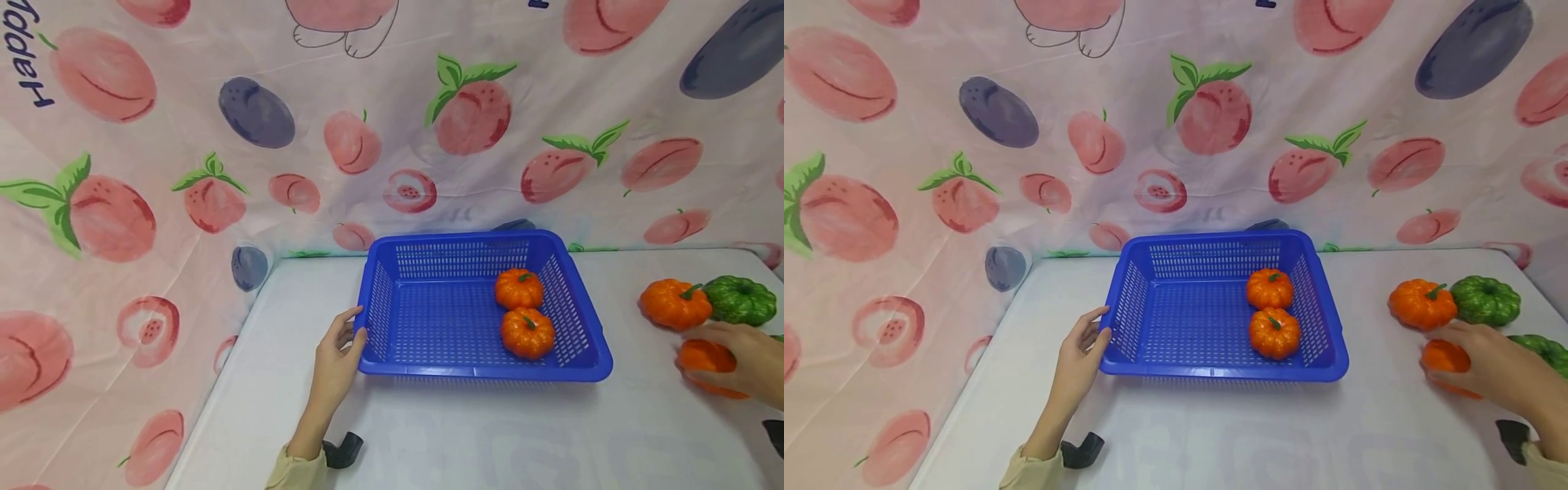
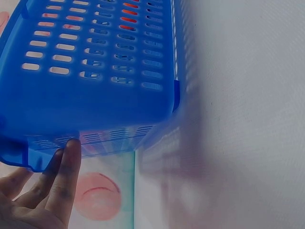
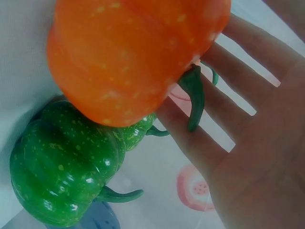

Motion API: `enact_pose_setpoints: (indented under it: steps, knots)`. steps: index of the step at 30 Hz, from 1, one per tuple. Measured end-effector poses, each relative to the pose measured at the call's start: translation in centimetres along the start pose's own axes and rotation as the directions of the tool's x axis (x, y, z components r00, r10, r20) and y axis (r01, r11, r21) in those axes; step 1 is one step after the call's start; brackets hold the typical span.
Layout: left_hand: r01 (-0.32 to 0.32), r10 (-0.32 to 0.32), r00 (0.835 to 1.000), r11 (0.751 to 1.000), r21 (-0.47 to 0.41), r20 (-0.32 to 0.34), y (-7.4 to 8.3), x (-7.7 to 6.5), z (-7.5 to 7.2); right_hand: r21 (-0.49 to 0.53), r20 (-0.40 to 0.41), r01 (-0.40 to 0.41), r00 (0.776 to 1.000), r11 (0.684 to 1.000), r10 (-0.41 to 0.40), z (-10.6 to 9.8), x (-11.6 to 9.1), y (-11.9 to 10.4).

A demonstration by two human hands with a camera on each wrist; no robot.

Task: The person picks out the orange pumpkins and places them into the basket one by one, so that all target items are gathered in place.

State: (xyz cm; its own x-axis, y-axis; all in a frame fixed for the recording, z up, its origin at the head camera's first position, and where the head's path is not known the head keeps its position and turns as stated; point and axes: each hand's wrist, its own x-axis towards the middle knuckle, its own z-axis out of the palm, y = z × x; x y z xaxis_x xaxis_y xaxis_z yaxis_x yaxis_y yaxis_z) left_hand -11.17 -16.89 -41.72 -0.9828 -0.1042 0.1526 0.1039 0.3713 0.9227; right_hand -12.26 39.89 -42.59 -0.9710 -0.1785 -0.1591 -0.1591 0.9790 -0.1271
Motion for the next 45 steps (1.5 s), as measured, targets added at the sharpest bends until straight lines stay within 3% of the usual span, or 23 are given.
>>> enact_pose_setpoints:
  steps: [16, 26, 35, 45]
  knots:
    - [0.012, -0.012, 1.0, 1.0, 0.019, 0.001, 0.2, -0.1, 0.0, -0.005, -0.023, 0.042, 0.999, 0.999, -0.042, -0.8, 0.2, -0.7]
    - [0.003, -0.004, 1.0, 1.0, 0.009, 0.005, 0.2, -0.1, 0.1, -0.027, -0.136, 0.104, 0.985, 0.994, -0.107, -1.6, 0.1, -2.4]
    - [0.009, -0.009, 1.0, 1.0, 0.0, 0.01, 0.2, -0.1, 0.0, -0.035, -0.106, 0.056, 0.993, 0.998, -0.059, -2.4, 0.3, -3.6]
    - [0.009, -0.009, 1.0, 1.0, 0.003, 0.008, -0.1, -0.1, 0.0, -0.019, -0.121, 0.084, 0.989, 0.996, -0.086, -4.4, 0.8, -5.7]
